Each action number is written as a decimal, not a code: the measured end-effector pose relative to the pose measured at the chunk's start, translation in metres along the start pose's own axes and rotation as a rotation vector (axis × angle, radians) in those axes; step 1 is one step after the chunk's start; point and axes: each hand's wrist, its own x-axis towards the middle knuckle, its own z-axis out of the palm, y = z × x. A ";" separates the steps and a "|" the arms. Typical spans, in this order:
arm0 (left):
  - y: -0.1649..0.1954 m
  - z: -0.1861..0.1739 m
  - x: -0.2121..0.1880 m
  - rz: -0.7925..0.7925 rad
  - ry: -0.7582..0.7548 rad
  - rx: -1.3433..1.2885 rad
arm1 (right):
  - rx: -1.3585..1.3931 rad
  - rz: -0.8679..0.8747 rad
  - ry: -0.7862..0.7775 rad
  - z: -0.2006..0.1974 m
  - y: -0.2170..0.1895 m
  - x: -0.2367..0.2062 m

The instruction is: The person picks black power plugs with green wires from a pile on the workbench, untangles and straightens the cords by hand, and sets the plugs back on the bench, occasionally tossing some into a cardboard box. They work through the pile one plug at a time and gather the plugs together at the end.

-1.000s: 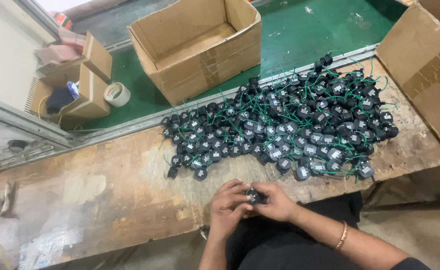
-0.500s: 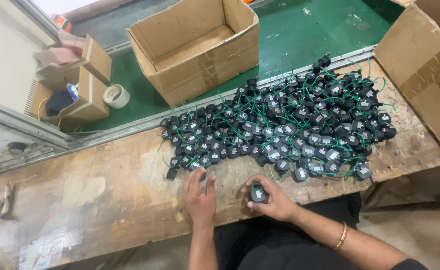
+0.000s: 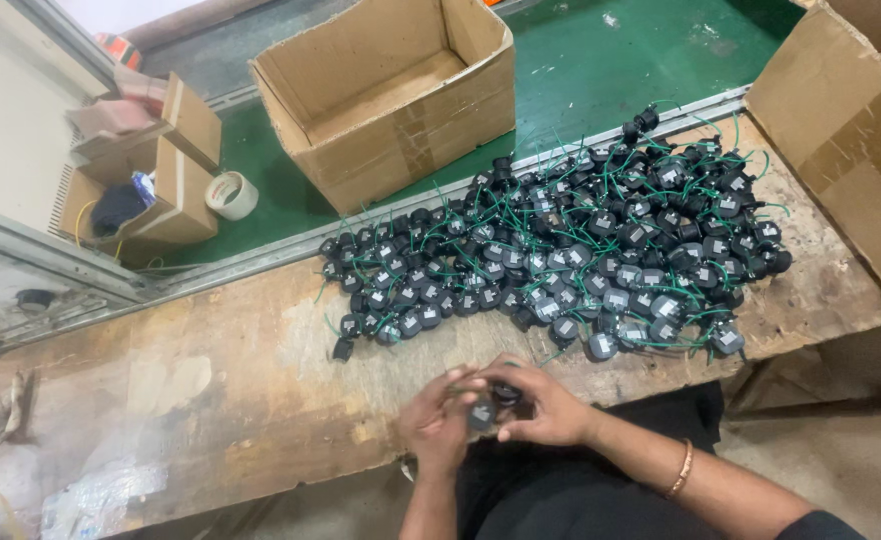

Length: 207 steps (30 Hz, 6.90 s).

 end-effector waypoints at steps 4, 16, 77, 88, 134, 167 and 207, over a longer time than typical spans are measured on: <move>0.010 0.018 0.006 0.040 -0.025 0.007 | -0.062 -0.009 -0.013 0.001 0.001 0.000; -0.002 0.006 -0.011 -0.769 0.094 -0.335 | -0.082 0.032 0.106 0.013 0.008 -0.006; 0.017 0.019 0.004 -0.267 -0.069 -0.112 | -0.030 0.070 0.025 -0.006 -0.007 0.002; 0.022 -0.050 0.088 -0.040 0.306 0.406 | 1.131 0.227 0.218 -0.004 0.007 0.001; -0.017 -0.002 0.005 -0.028 -0.183 -0.043 | 1.013 0.389 0.205 0.002 0.009 -0.005; -0.001 -0.064 0.037 -0.164 0.517 0.300 | 1.319 0.422 0.340 -0.001 0.014 -0.002; 0.006 0.036 0.031 0.151 -0.026 0.162 | 1.267 0.411 0.311 -0.002 0.008 -0.002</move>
